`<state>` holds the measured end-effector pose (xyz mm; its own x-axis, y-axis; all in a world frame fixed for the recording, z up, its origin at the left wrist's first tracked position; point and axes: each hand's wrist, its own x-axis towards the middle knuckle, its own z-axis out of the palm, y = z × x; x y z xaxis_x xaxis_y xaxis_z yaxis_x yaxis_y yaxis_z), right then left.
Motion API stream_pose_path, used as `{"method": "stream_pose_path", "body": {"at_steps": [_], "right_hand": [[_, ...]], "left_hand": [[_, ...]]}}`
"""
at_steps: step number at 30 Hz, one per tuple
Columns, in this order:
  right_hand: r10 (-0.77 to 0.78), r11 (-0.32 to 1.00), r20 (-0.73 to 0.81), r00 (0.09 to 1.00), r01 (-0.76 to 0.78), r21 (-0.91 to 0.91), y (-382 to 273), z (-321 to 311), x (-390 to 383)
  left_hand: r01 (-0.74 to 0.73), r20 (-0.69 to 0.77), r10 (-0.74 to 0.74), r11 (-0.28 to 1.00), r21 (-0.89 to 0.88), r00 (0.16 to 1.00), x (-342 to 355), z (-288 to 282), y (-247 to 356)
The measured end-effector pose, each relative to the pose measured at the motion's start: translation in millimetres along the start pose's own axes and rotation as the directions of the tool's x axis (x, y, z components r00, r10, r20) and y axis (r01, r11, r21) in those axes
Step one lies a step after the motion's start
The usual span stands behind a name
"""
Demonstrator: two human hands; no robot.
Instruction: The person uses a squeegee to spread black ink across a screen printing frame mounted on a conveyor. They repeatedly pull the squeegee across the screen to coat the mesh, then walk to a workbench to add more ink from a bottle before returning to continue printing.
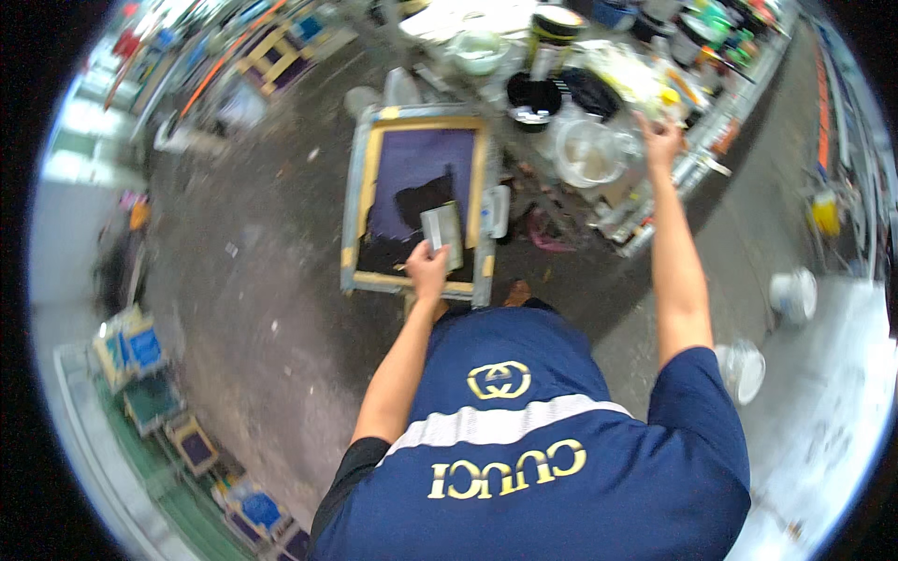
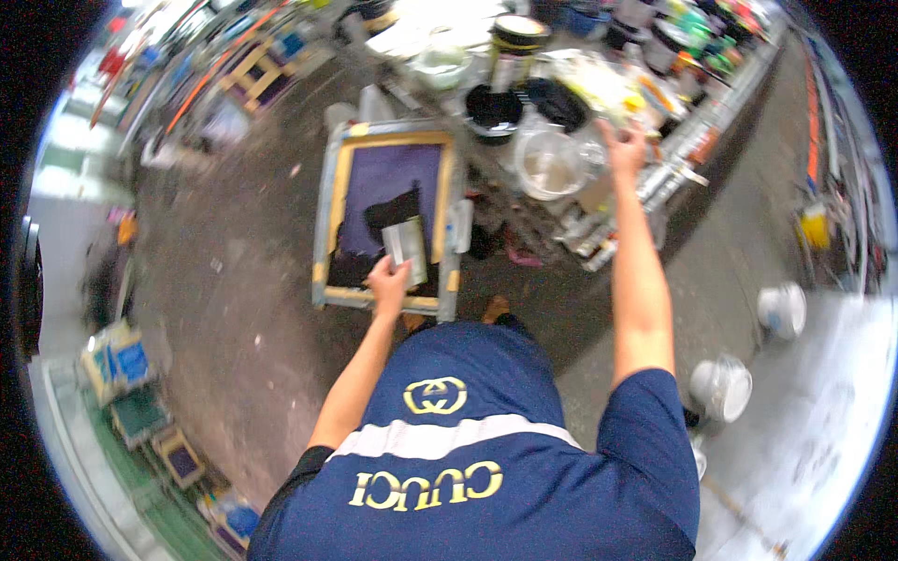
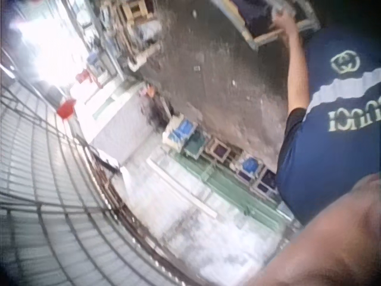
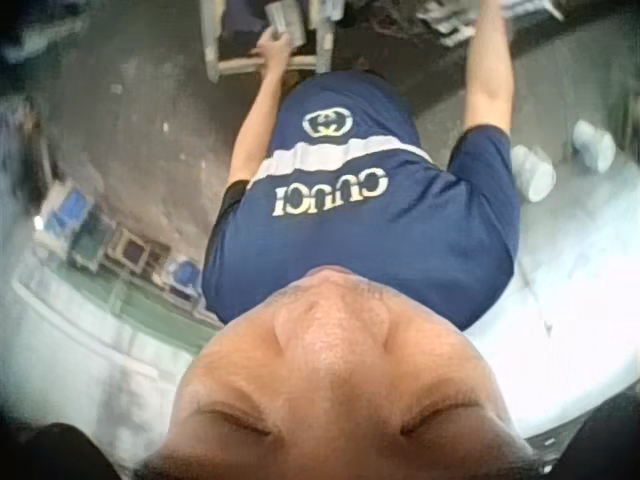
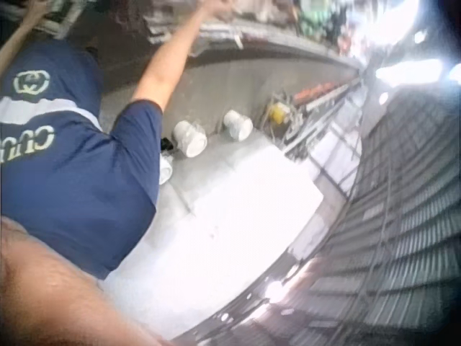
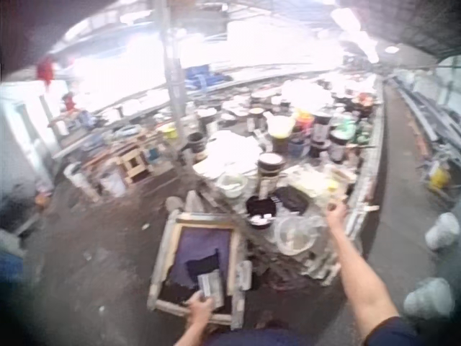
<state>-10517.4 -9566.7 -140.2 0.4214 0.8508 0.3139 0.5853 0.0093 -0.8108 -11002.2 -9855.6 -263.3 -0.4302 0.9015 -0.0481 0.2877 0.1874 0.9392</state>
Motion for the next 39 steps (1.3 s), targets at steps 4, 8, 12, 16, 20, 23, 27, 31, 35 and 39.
{"method": "stream_pose_path", "body": {"at_steps": [4, 8, 12, 16, 20, 23, 27, 31, 35, 39], "right_hand": [[0.052, 0.999, 0.006, 0.999, -0.052, 0.005, 19, -11, 3], [0.044, 0.998, 0.13, 0.991, -0.05, 0.039, 3, -19, 3], [0.09, 0.996, 0.152, 0.984, -0.09, -0.005, -9, -27, 2], [-0.035, 0.992, -0.002, 0.999, 0.035, 0.123, -32, -51, -21], [-0.2, 0.967, -0.205, 0.958, 0.227, 0.118, -94, -83, -123], [-0.374, 0.901, 0.072, 0.925, 0.344, 0.264, -148, -48, -246], [0.054, 0.969, 0.636, 0.77, -0.195, 0.154, -126, 58, -346], [0.587, 0.601, 0.644, 0.49, -0.797, 0.057, -43, 157, -333], [0.538, 0.375, 0.718, 0.442, -0.888, 0.265, 24, 202, -314], [0.373, 0.451, 0.753, 0.543, -0.815, 0.364, -17, 236, -363]], "left_hand": [[0.042, -0.04, -0.035, 0.982, 0.183, 0.999, 0, -14, 8], [0.024, -0.246, 0.06, 0.946, 0.323, 0.968, 37, -71, -8], [0.075, -0.309, 0.119, 0.833, 0.548, 0.943, 65, -113, -10], [0.117, -0.303, 0.067, 0.827, 0.55, 0.951, 57, -88, -24], [0.131, -0.088, -0.119, 0.98, 0.146, 0.989, 36, -64, -25], [0.145, -0.124, -0.147, 0.989, -0.03, 0.981, 32, -70, -24], [0.194, -0.2, -0.212, 0.975, -0.107, 0.957, 47, -107, -10], [0.212, -0.138, -0.229, 0.969, -0.126, 0.964, 65, -155, 16], [0.134, -0.074, -0.159, 0.955, -0.266, 0.984, 83, -191, 25], [-0.089, -0.235, 0.06, 0.99, -0.114, 0.97, 100, -243, -16]]}}
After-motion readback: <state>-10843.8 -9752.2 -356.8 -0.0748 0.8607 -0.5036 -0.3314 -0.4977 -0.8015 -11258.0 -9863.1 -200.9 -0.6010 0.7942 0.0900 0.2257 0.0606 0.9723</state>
